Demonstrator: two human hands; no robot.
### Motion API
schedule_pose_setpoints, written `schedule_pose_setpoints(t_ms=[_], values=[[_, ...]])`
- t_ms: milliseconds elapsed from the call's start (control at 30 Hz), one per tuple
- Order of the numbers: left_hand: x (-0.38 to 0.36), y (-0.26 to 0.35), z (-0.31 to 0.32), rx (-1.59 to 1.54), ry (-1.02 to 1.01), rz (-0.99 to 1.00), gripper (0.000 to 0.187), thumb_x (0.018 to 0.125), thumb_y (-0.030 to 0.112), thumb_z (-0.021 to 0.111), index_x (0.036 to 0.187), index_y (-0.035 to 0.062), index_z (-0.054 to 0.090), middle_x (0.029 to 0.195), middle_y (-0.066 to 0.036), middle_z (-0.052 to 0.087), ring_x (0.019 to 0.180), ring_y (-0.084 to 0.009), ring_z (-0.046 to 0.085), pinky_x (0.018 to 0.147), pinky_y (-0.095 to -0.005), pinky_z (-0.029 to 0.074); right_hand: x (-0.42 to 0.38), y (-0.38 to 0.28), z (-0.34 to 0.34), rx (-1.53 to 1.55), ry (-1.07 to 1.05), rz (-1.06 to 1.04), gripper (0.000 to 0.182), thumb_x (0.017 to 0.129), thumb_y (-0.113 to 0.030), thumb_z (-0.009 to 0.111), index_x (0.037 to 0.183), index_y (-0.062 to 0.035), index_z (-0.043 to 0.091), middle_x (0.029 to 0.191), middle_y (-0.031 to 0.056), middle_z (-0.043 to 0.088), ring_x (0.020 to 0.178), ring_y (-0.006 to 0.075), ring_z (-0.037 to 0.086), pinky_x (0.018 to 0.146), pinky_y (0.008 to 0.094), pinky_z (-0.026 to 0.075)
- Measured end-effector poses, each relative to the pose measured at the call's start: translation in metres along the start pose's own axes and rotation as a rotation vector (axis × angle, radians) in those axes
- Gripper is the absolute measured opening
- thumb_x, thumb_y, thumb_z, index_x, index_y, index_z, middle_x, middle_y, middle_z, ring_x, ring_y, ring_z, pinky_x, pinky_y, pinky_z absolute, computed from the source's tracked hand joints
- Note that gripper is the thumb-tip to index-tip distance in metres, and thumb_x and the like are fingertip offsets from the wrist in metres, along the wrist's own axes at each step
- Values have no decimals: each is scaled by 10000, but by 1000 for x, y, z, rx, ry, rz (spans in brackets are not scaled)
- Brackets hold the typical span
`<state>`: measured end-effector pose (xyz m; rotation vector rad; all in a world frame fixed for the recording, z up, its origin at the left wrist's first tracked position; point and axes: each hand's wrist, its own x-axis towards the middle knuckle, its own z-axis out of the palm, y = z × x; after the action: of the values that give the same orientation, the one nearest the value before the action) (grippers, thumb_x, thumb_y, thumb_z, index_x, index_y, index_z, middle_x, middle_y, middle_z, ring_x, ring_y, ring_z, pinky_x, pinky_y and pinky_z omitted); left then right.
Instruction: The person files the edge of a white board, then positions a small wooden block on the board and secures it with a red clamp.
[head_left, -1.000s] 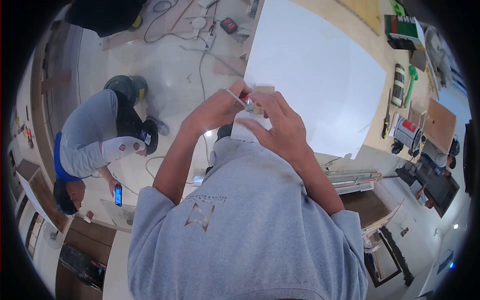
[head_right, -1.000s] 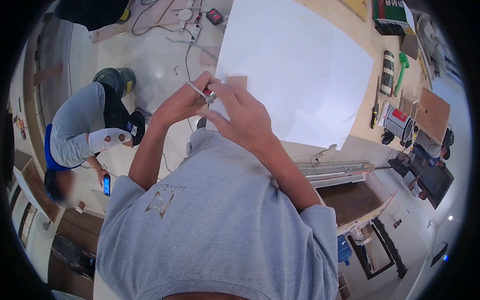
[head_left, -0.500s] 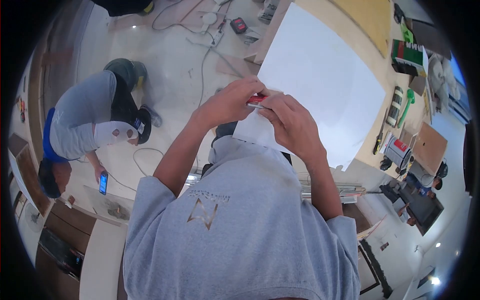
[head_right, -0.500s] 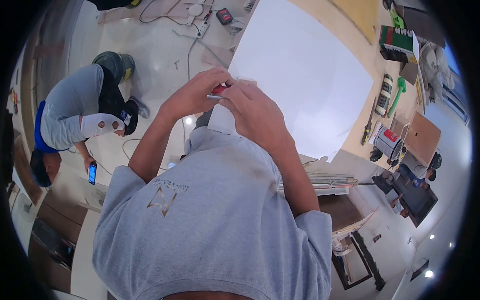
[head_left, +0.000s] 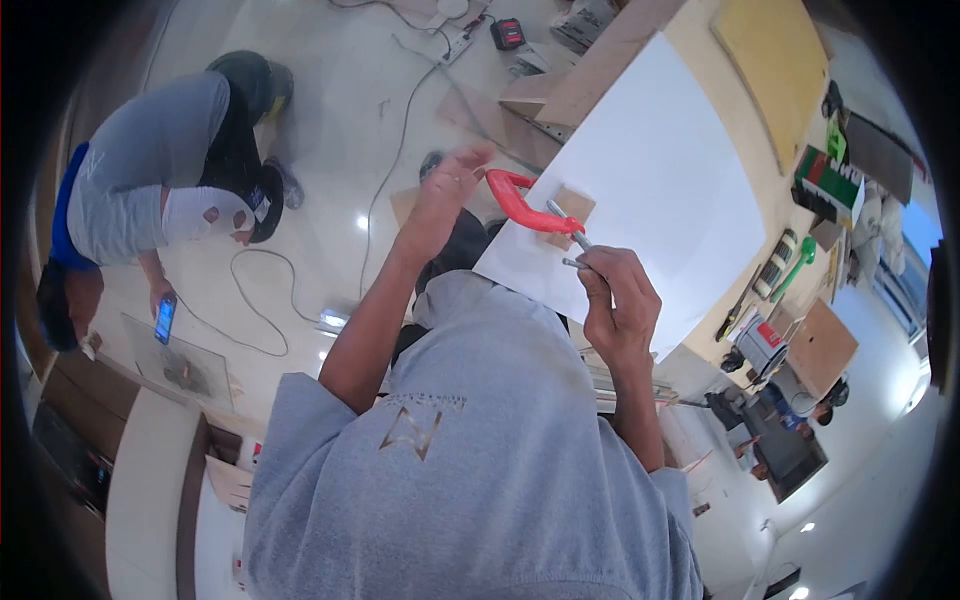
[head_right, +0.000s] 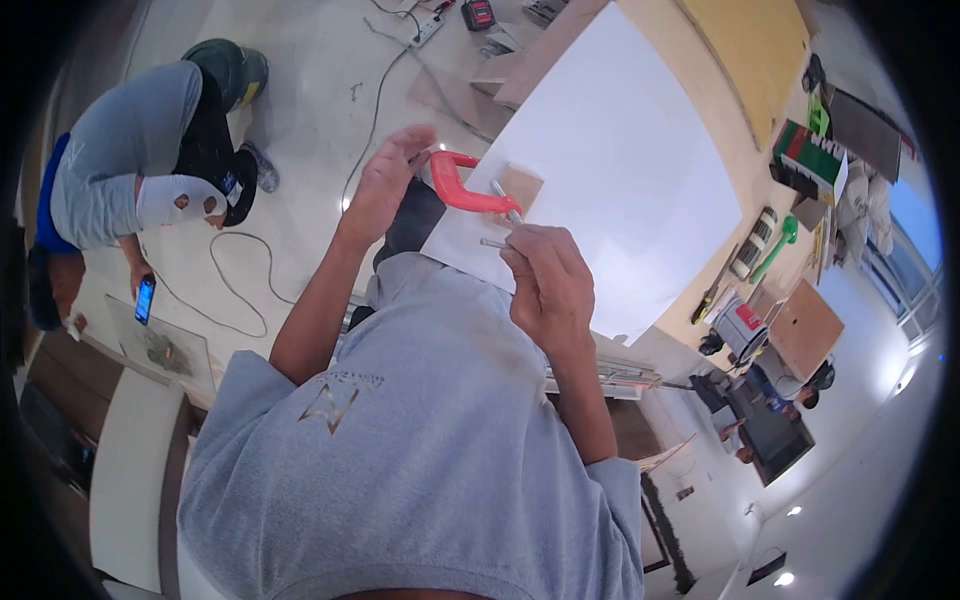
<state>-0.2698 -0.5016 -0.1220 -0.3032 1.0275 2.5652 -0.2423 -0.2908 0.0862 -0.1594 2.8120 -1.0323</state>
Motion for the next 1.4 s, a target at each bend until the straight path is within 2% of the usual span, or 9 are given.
schedule_pose_setpoints(t_ms=[100,233,567,700,867,967,1100,1200,1400], values=[[0,-40,-40,-11,274,-368,513,1079,372,595,1495,72,575,1416,-70,622,1287,-177,585,1145,-373,438,-1,-1,-2,-14,-20,3,163,872,66,738,1012,-6,698,984,139,742,894,305,713,759,374,568],[7,-60,-12,-89,-50,-653,489,1059,289,643,1504,96,587,1391,-57,658,1175,-145,649,1044,-315,508,-1,-6,-4,-8,-45,43,144,895,85,701,1016,9,690,994,146,759,893,274,732,788,353,582],[12,-94,4,-341,-41,-563,497,1005,214,739,1461,46,632,1321,-74,706,1149,-149,674,1022,-307,536,-3,-11,-15,-13,-139,208,45,967,28,660,930,23,634,1008,201,757,908,276,739,788,352,577],[13,-107,1,-415,-34,-560,475,979,120,759,1431,32,643,1335,-90,705,1177,-157,677,1058,-318,529,4,-9,-18,-88,-229,120,139,1051,-100,609,958,-1,636,1023,191,766,822,213,671,736,335,532],[13,-101,10,-417,72,-504,396,966,65,762,1349,26,669,1341,-110,705,1218,-170,675,1081,-329,529,11,-9,-14,-98,-277,101,144,1029,-96,630,937,12,652,1025,193,769,868,239,704,762,346,549],[12,-98,11,-410,93,-396,350,988,87,745,1326,30,676,1322,-94,707,1186,-160,680,1057,-314,533,12,-10,-9,-106,-277,87,129,1019,-92,644,947,14,661,1022,194,770,886,249,719,771,351,556],[14,-85,11,-356,38,-525,334,1022,141,717,1336,35,678,1237,-65,727,1133,-133,678,1012,-297,535,12,-18,-11,-137,-258,100,121,1014,-90,653,953,15,664,1013,193,771,876,262,727,775,358,567],[15,-92,11,-329,-27,-485,345,1030,184,716,1341,37,681,1175,-44,738,1092,-112,673,974,-291,529,16,-25,-14,-135,-259,73,45,945,33,668,986,22,656,1013,207,766,914,319,748,821,379,592],[17,-91,9,-197,-66,-406,386,1025,183,712,1384,56,647,1194,-43,735,1055,-111,660,895,-277,509,18,-28,-11,-109,-173,118,41,962,36,653,1000,23,659,1008,208,766,902,287,748,815,352,584]])
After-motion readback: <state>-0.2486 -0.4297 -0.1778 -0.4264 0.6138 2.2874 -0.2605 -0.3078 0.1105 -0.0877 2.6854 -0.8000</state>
